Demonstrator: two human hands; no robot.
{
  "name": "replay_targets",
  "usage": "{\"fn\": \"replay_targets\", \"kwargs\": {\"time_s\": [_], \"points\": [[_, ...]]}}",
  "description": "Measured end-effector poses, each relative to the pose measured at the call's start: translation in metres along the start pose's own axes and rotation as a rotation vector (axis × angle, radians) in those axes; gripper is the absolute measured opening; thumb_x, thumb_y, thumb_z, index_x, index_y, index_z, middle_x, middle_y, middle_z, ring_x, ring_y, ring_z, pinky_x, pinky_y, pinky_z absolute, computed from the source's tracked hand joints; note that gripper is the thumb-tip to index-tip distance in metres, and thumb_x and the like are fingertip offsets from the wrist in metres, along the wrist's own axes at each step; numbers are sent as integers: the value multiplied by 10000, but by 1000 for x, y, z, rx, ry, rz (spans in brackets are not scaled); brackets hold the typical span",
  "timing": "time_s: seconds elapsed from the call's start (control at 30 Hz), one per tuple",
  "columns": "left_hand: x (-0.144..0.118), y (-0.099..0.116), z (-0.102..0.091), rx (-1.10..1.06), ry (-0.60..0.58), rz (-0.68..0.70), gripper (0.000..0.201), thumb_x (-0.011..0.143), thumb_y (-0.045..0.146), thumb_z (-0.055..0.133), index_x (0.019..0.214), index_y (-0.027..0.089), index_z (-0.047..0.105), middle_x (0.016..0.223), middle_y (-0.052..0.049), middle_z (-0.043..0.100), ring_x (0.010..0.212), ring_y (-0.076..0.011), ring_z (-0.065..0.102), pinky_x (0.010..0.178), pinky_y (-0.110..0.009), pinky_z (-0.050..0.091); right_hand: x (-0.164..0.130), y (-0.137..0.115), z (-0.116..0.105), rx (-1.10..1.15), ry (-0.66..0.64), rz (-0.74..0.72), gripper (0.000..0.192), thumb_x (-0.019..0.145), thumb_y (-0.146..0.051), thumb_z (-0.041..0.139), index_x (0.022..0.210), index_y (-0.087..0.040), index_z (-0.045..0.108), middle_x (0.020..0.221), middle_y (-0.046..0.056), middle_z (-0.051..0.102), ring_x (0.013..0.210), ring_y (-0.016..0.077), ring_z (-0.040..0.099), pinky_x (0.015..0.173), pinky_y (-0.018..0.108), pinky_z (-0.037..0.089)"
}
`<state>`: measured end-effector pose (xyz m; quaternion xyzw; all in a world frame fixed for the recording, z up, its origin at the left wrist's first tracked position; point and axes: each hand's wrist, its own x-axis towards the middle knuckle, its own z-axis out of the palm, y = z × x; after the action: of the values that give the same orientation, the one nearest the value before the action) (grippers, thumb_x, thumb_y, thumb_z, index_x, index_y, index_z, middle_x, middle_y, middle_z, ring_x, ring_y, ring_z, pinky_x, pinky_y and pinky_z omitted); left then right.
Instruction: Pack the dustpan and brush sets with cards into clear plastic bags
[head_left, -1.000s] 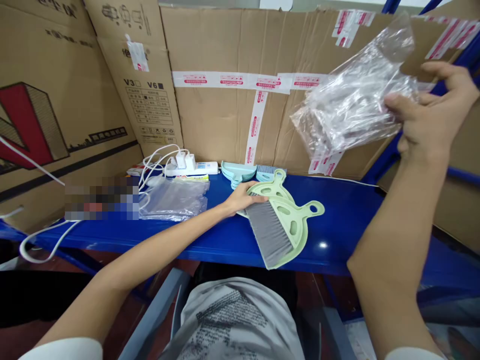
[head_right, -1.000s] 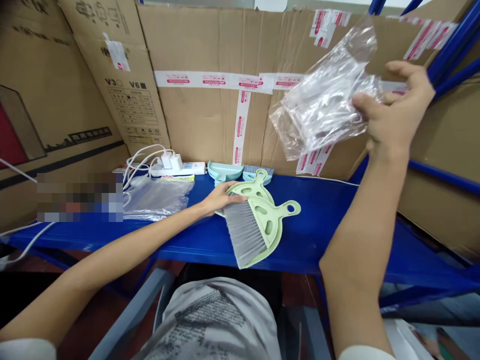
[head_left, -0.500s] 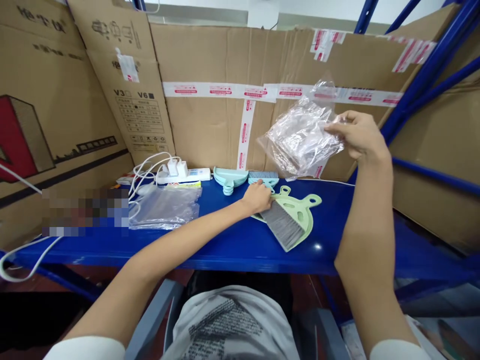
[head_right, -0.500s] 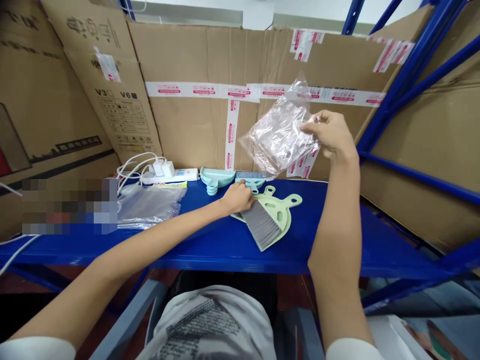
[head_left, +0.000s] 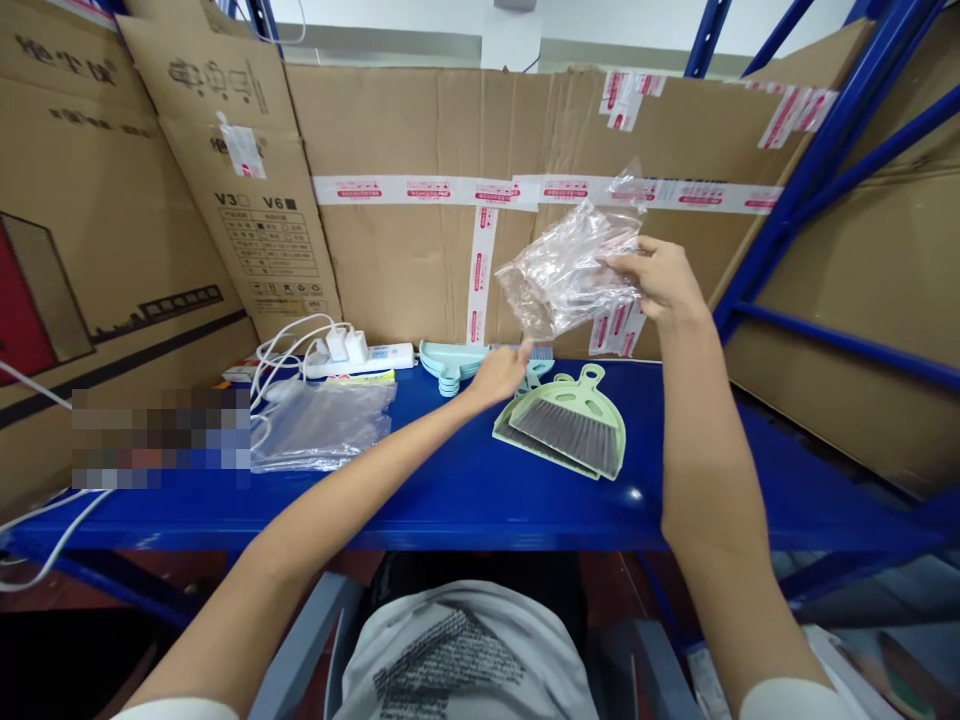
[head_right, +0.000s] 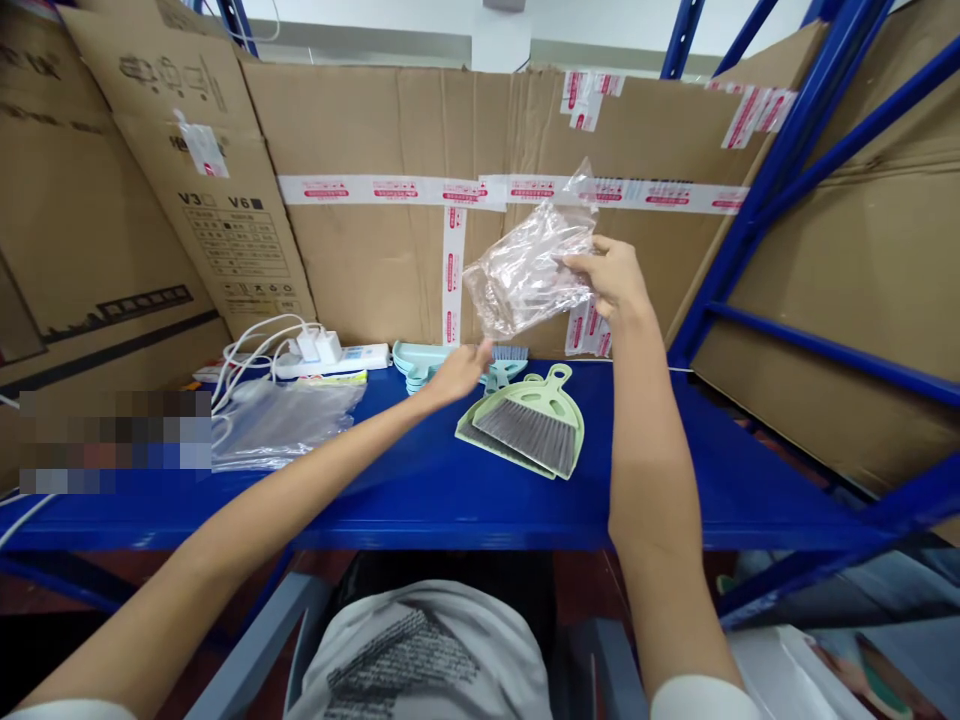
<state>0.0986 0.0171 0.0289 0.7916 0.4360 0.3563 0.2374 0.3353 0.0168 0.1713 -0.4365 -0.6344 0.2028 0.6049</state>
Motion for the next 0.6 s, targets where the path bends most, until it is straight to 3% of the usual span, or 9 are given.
{"fn": "replay_targets", "kwargs": {"time_s": [0.1,0.17,0.2,0.33,0.43,0.5,0.6], "points": [[9,-2,-34,-664,-86,-52,933,922,902,315,1217,121,733,1169,-208,777,1176,-370,713,1037,-497,551,-3,-4,15,-4,-115,-39,348,687,-428,838,913,-250,643,928,81,745,945,319,773,784,480,636],[10,-3,-69,-889,-124,-28,1029,843,973,350,1311,120,687,1218,-218,762,1215,-389,691,1058,-532,549,-8,-7,33,35,-183,-24,301,728,-396,821,918,-246,643,926,80,747,936,300,772,805,475,644],[9,-3,-90,-915,-86,-30,1035,828,979,385,1319,116,681,1192,-217,765,1204,-396,692,1052,-547,551,-13,-9,46,58,-215,4,286,738,-366,821,924,-242,644,929,83,750,925,290,770,804,466,648],[-17,-13,-172,-735,157,-39,817,868,836,613,1283,136,687,1042,-147,783,1094,-356,730,952,-511,596,-44,-14,119,148,-246,170,223,794,-220,781,965,-195,640,879,85,732,839,238,753,730,385,655],[-51,-37,-221,-526,275,-120,677,766,396,931,1293,69,659,976,-142,779,917,-275,752,838,-394,609,-74,-18,179,281,-321,329,166,858,-129,692,998,-170,614,850,65,700,728,192,731,668,346,659],[-76,-60,-247,-421,349,-238,796,660,108,948,1373,52,599,904,-108,775,785,-218,739,751,-340,594,-93,-20,214,328,-444,398,206,887,-136,687,1071,-164,601,867,67,698,685,190,727,624,348,667],[-109,-100,-273,-374,302,-419,835,698,40,888,1454,110,540,846,-40,772,687,-165,700,671,-299,570,-117,-16,252,388,-545,494,491,888,-113,697,1326,-186,487,858,32,684,637,192,730,588,358,677]]}}
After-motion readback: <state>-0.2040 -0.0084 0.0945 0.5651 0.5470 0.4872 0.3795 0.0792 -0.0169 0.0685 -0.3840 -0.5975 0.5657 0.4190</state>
